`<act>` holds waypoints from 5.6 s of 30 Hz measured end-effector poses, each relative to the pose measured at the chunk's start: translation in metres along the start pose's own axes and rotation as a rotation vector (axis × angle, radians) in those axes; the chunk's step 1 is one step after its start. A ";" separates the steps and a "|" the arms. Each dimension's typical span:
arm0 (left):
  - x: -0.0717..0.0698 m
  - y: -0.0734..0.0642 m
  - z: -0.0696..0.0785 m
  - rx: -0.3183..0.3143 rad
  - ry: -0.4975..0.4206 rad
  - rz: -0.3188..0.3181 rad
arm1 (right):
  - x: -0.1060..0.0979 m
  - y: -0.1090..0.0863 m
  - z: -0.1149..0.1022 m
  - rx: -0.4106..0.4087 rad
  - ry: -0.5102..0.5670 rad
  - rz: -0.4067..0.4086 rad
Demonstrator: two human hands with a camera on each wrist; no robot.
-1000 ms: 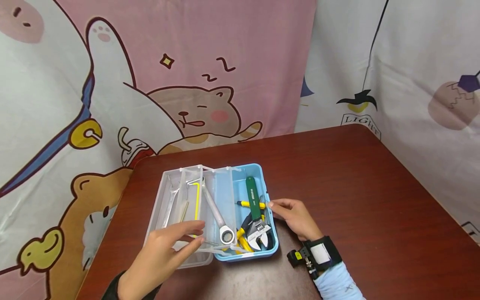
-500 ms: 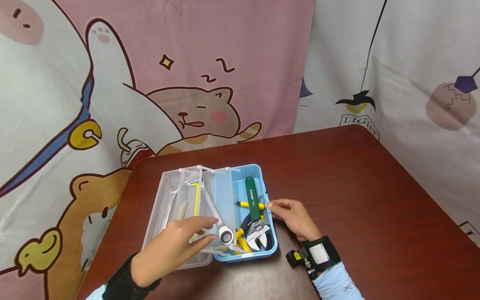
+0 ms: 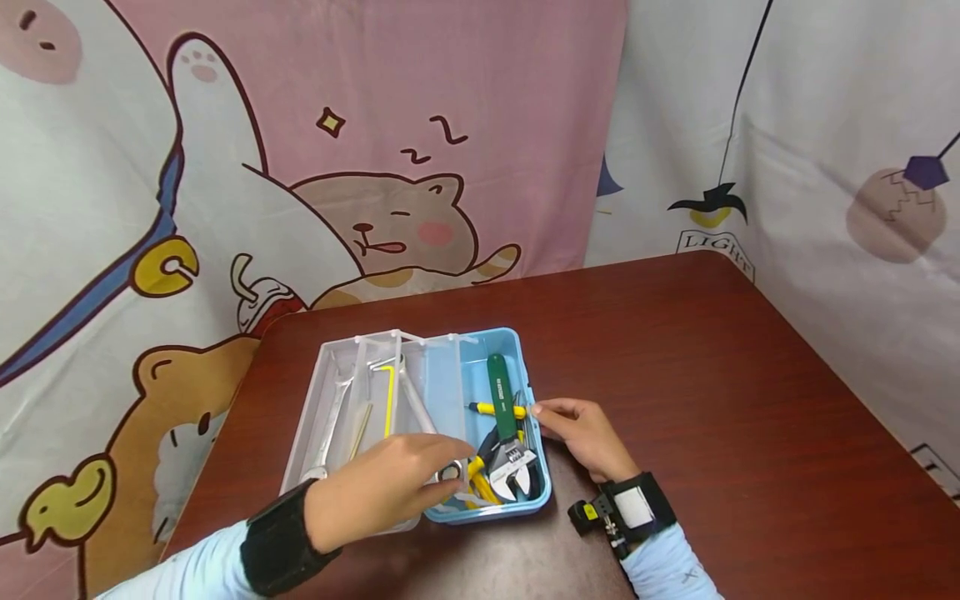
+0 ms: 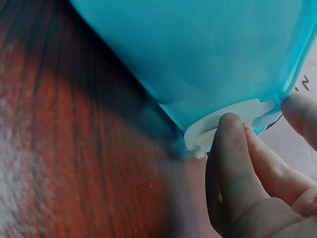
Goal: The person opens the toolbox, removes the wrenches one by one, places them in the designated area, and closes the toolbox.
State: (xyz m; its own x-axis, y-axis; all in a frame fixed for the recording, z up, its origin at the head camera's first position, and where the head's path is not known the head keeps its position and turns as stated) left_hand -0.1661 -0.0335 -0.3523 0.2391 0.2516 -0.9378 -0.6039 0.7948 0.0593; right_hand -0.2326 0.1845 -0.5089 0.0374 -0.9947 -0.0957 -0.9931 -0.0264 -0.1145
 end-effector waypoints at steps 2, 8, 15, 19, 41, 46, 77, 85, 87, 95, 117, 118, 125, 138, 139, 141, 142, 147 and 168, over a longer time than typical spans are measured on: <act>-0.002 0.002 0.003 0.011 0.016 -0.013 | 0.000 0.000 -0.001 -0.005 -0.001 0.000; -0.012 0.011 0.008 0.012 0.105 -0.047 | 0.000 -0.001 -0.001 -0.004 0.006 0.005; -0.013 0.033 0.000 0.044 0.237 -0.131 | -0.001 -0.002 -0.001 -0.005 0.000 0.008; -0.013 0.047 -0.005 0.053 0.272 -0.182 | 0.000 -0.003 -0.002 -0.009 -0.014 0.000; 0.021 0.084 -0.007 0.159 0.467 -0.359 | -0.001 -0.003 -0.004 -0.019 -0.021 -0.007; 0.032 0.090 -0.009 0.180 0.462 -0.376 | -0.001 -0.004 -0.002 -0.014 -0.026 -0.007; 0.068 0.090 -0.006 0.344 0.725 -0.322 | -0.001 -0.003 -0.004 -0.012 -0.036 -0.001; 0.073 0.096 -0.008 0.322 0.736 -0.259 | -0.001 -0.002 -0.002 -0.020 -0.010 -0.003; 0.074 0.098 -0.010 0.315 0.740 -0.244 | -0.001 -0.002 -0.002 -0.021 -0.009 0.000; 0.076 0.103 -0.010 0.388 0.761 -0.254 | -0.002 -0.002 -0.004 -0.020 -0.014 0.005; 0.089 0.112 -0.015 0.331 0.845 -0.334 | -0.002 -0.002 -0.003 -0.021 -0.081 0.012; 0.089 0.112 -0.015 0.327 0.859 -0.339 | -0.002 -0.002 -0.003 -0.020 -0.080 0.012; 0.094 0.114 -0.017 0.300 0.870 -0.377 | -0.002 -0.003 -0.004 -0.021 -0.112 0.015; 0.097 0.114 -0.013 0.351 0.837 -0.460 | -0.003 -0.003 -0.005 -0.026 -0.107 0.017; 0.098 0.113 -0.012 0.364 0.844 -0.463 | -0.003 -0.003 -0.005 -0.026 -0.109 0.017; 0.098 0.113 -0.011 0.366 0.838 -0.464 | -0.002 -0.003 -0.005 -0.026 -0.113 0.017; 0.098 0.113 -0.011 0.369 0.836 -0.462 | -0.002 -0.003 -0.005 -0.027 -0.116 0.018; 0.096 0.113 -0.012 0.390 0.805 -0.439 | -0.003 -0.002 -0.005 -0.028 -0.138 0.023; 0.076 0.098 -0.011 0.470 0.702 -0.302 | -0.001 -0.003 -0.005 -0.030 -0.102 0.011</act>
State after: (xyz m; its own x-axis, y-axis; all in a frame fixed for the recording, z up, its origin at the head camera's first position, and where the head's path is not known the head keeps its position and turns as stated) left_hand -0.2160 0.0573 -0.4217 -0.2757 -0.2784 -0.9200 -0.1804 0.9551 -0.2350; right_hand -0.2301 0.1847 -0.5038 0.0359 -0.9798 -0.1966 -0.9963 -0.0197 -0.0837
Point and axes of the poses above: each hand's wrist, its own y-axis towards the middle knuckle, its own x-axis out of the palm, z = x × y, the point moved 6 cm from there along y, towards the middle knuckle, and after that the axes turned 3 degrees about -x, right-handed, at the moved point
